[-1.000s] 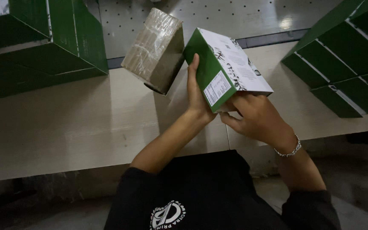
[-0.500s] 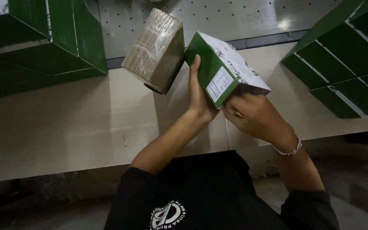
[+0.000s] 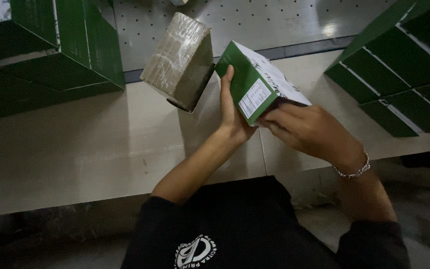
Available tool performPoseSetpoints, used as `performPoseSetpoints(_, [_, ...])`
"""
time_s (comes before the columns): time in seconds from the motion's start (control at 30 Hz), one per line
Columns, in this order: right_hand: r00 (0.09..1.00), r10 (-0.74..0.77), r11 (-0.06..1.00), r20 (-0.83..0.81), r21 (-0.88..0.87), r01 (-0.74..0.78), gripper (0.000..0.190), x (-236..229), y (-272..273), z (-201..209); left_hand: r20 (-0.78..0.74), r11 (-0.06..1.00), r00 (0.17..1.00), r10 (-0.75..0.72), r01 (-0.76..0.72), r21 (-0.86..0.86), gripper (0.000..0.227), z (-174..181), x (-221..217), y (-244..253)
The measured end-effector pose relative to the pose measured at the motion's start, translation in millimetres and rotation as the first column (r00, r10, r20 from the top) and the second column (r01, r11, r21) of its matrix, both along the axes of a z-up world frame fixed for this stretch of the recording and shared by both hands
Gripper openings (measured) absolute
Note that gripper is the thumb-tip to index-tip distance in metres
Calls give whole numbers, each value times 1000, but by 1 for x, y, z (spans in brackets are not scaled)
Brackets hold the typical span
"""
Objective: The person assembles green and white cardboard boxes by hand. They fold the flaps of the boxes, insert inner components, and place the finished boxes onto a stack on the counter.
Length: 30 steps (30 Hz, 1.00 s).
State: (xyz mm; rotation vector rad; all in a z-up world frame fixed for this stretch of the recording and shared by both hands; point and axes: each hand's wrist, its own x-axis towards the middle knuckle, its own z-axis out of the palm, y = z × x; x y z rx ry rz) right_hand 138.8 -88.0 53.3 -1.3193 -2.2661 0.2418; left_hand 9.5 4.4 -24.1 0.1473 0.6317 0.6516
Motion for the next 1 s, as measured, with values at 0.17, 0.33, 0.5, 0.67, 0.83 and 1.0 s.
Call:
performPoseSetpoints(0.17, [966, -15, 987, 256, 157, -26, 16, 8, -3, -14, -5, 1000, 1000, -15, 15, 3, 115, 17, -3, -2])
performPoseSetpoints(0.33, [986, -139, 976, -95, 155, 152, 5, 52, -28, -69, 76, 997, 997, 15, -10, -71, 117, 31, -16, -2])
performPoseSetpoints(0.5, [969, 56, 934, -241, -330, -136, 15, 68, -91, -10, 578, 994, 815, -33, -33, 105, 61, -15, -17, 17])
performPoseSetpoints(0.67, [962, -203, 472, 180, -844, 257, 56, 88, -123, -18, -425, 954, 871, 247, -141, 266, 77, -56, -12, 54])
performPoseSetpoints(0.83, [745, -521, 841, -417, -401, 364, 71, 34, -106, -18, -130, 846, 991, 15, 57, 530, 74, -21, -3, 14])
performPoseSetpoints(1.0, [741, -414, 910, -528, -261, 323, 130, -16, -69, -57, -204, 223, 796, 570, 90, 971, 129, 26, -11, -44])
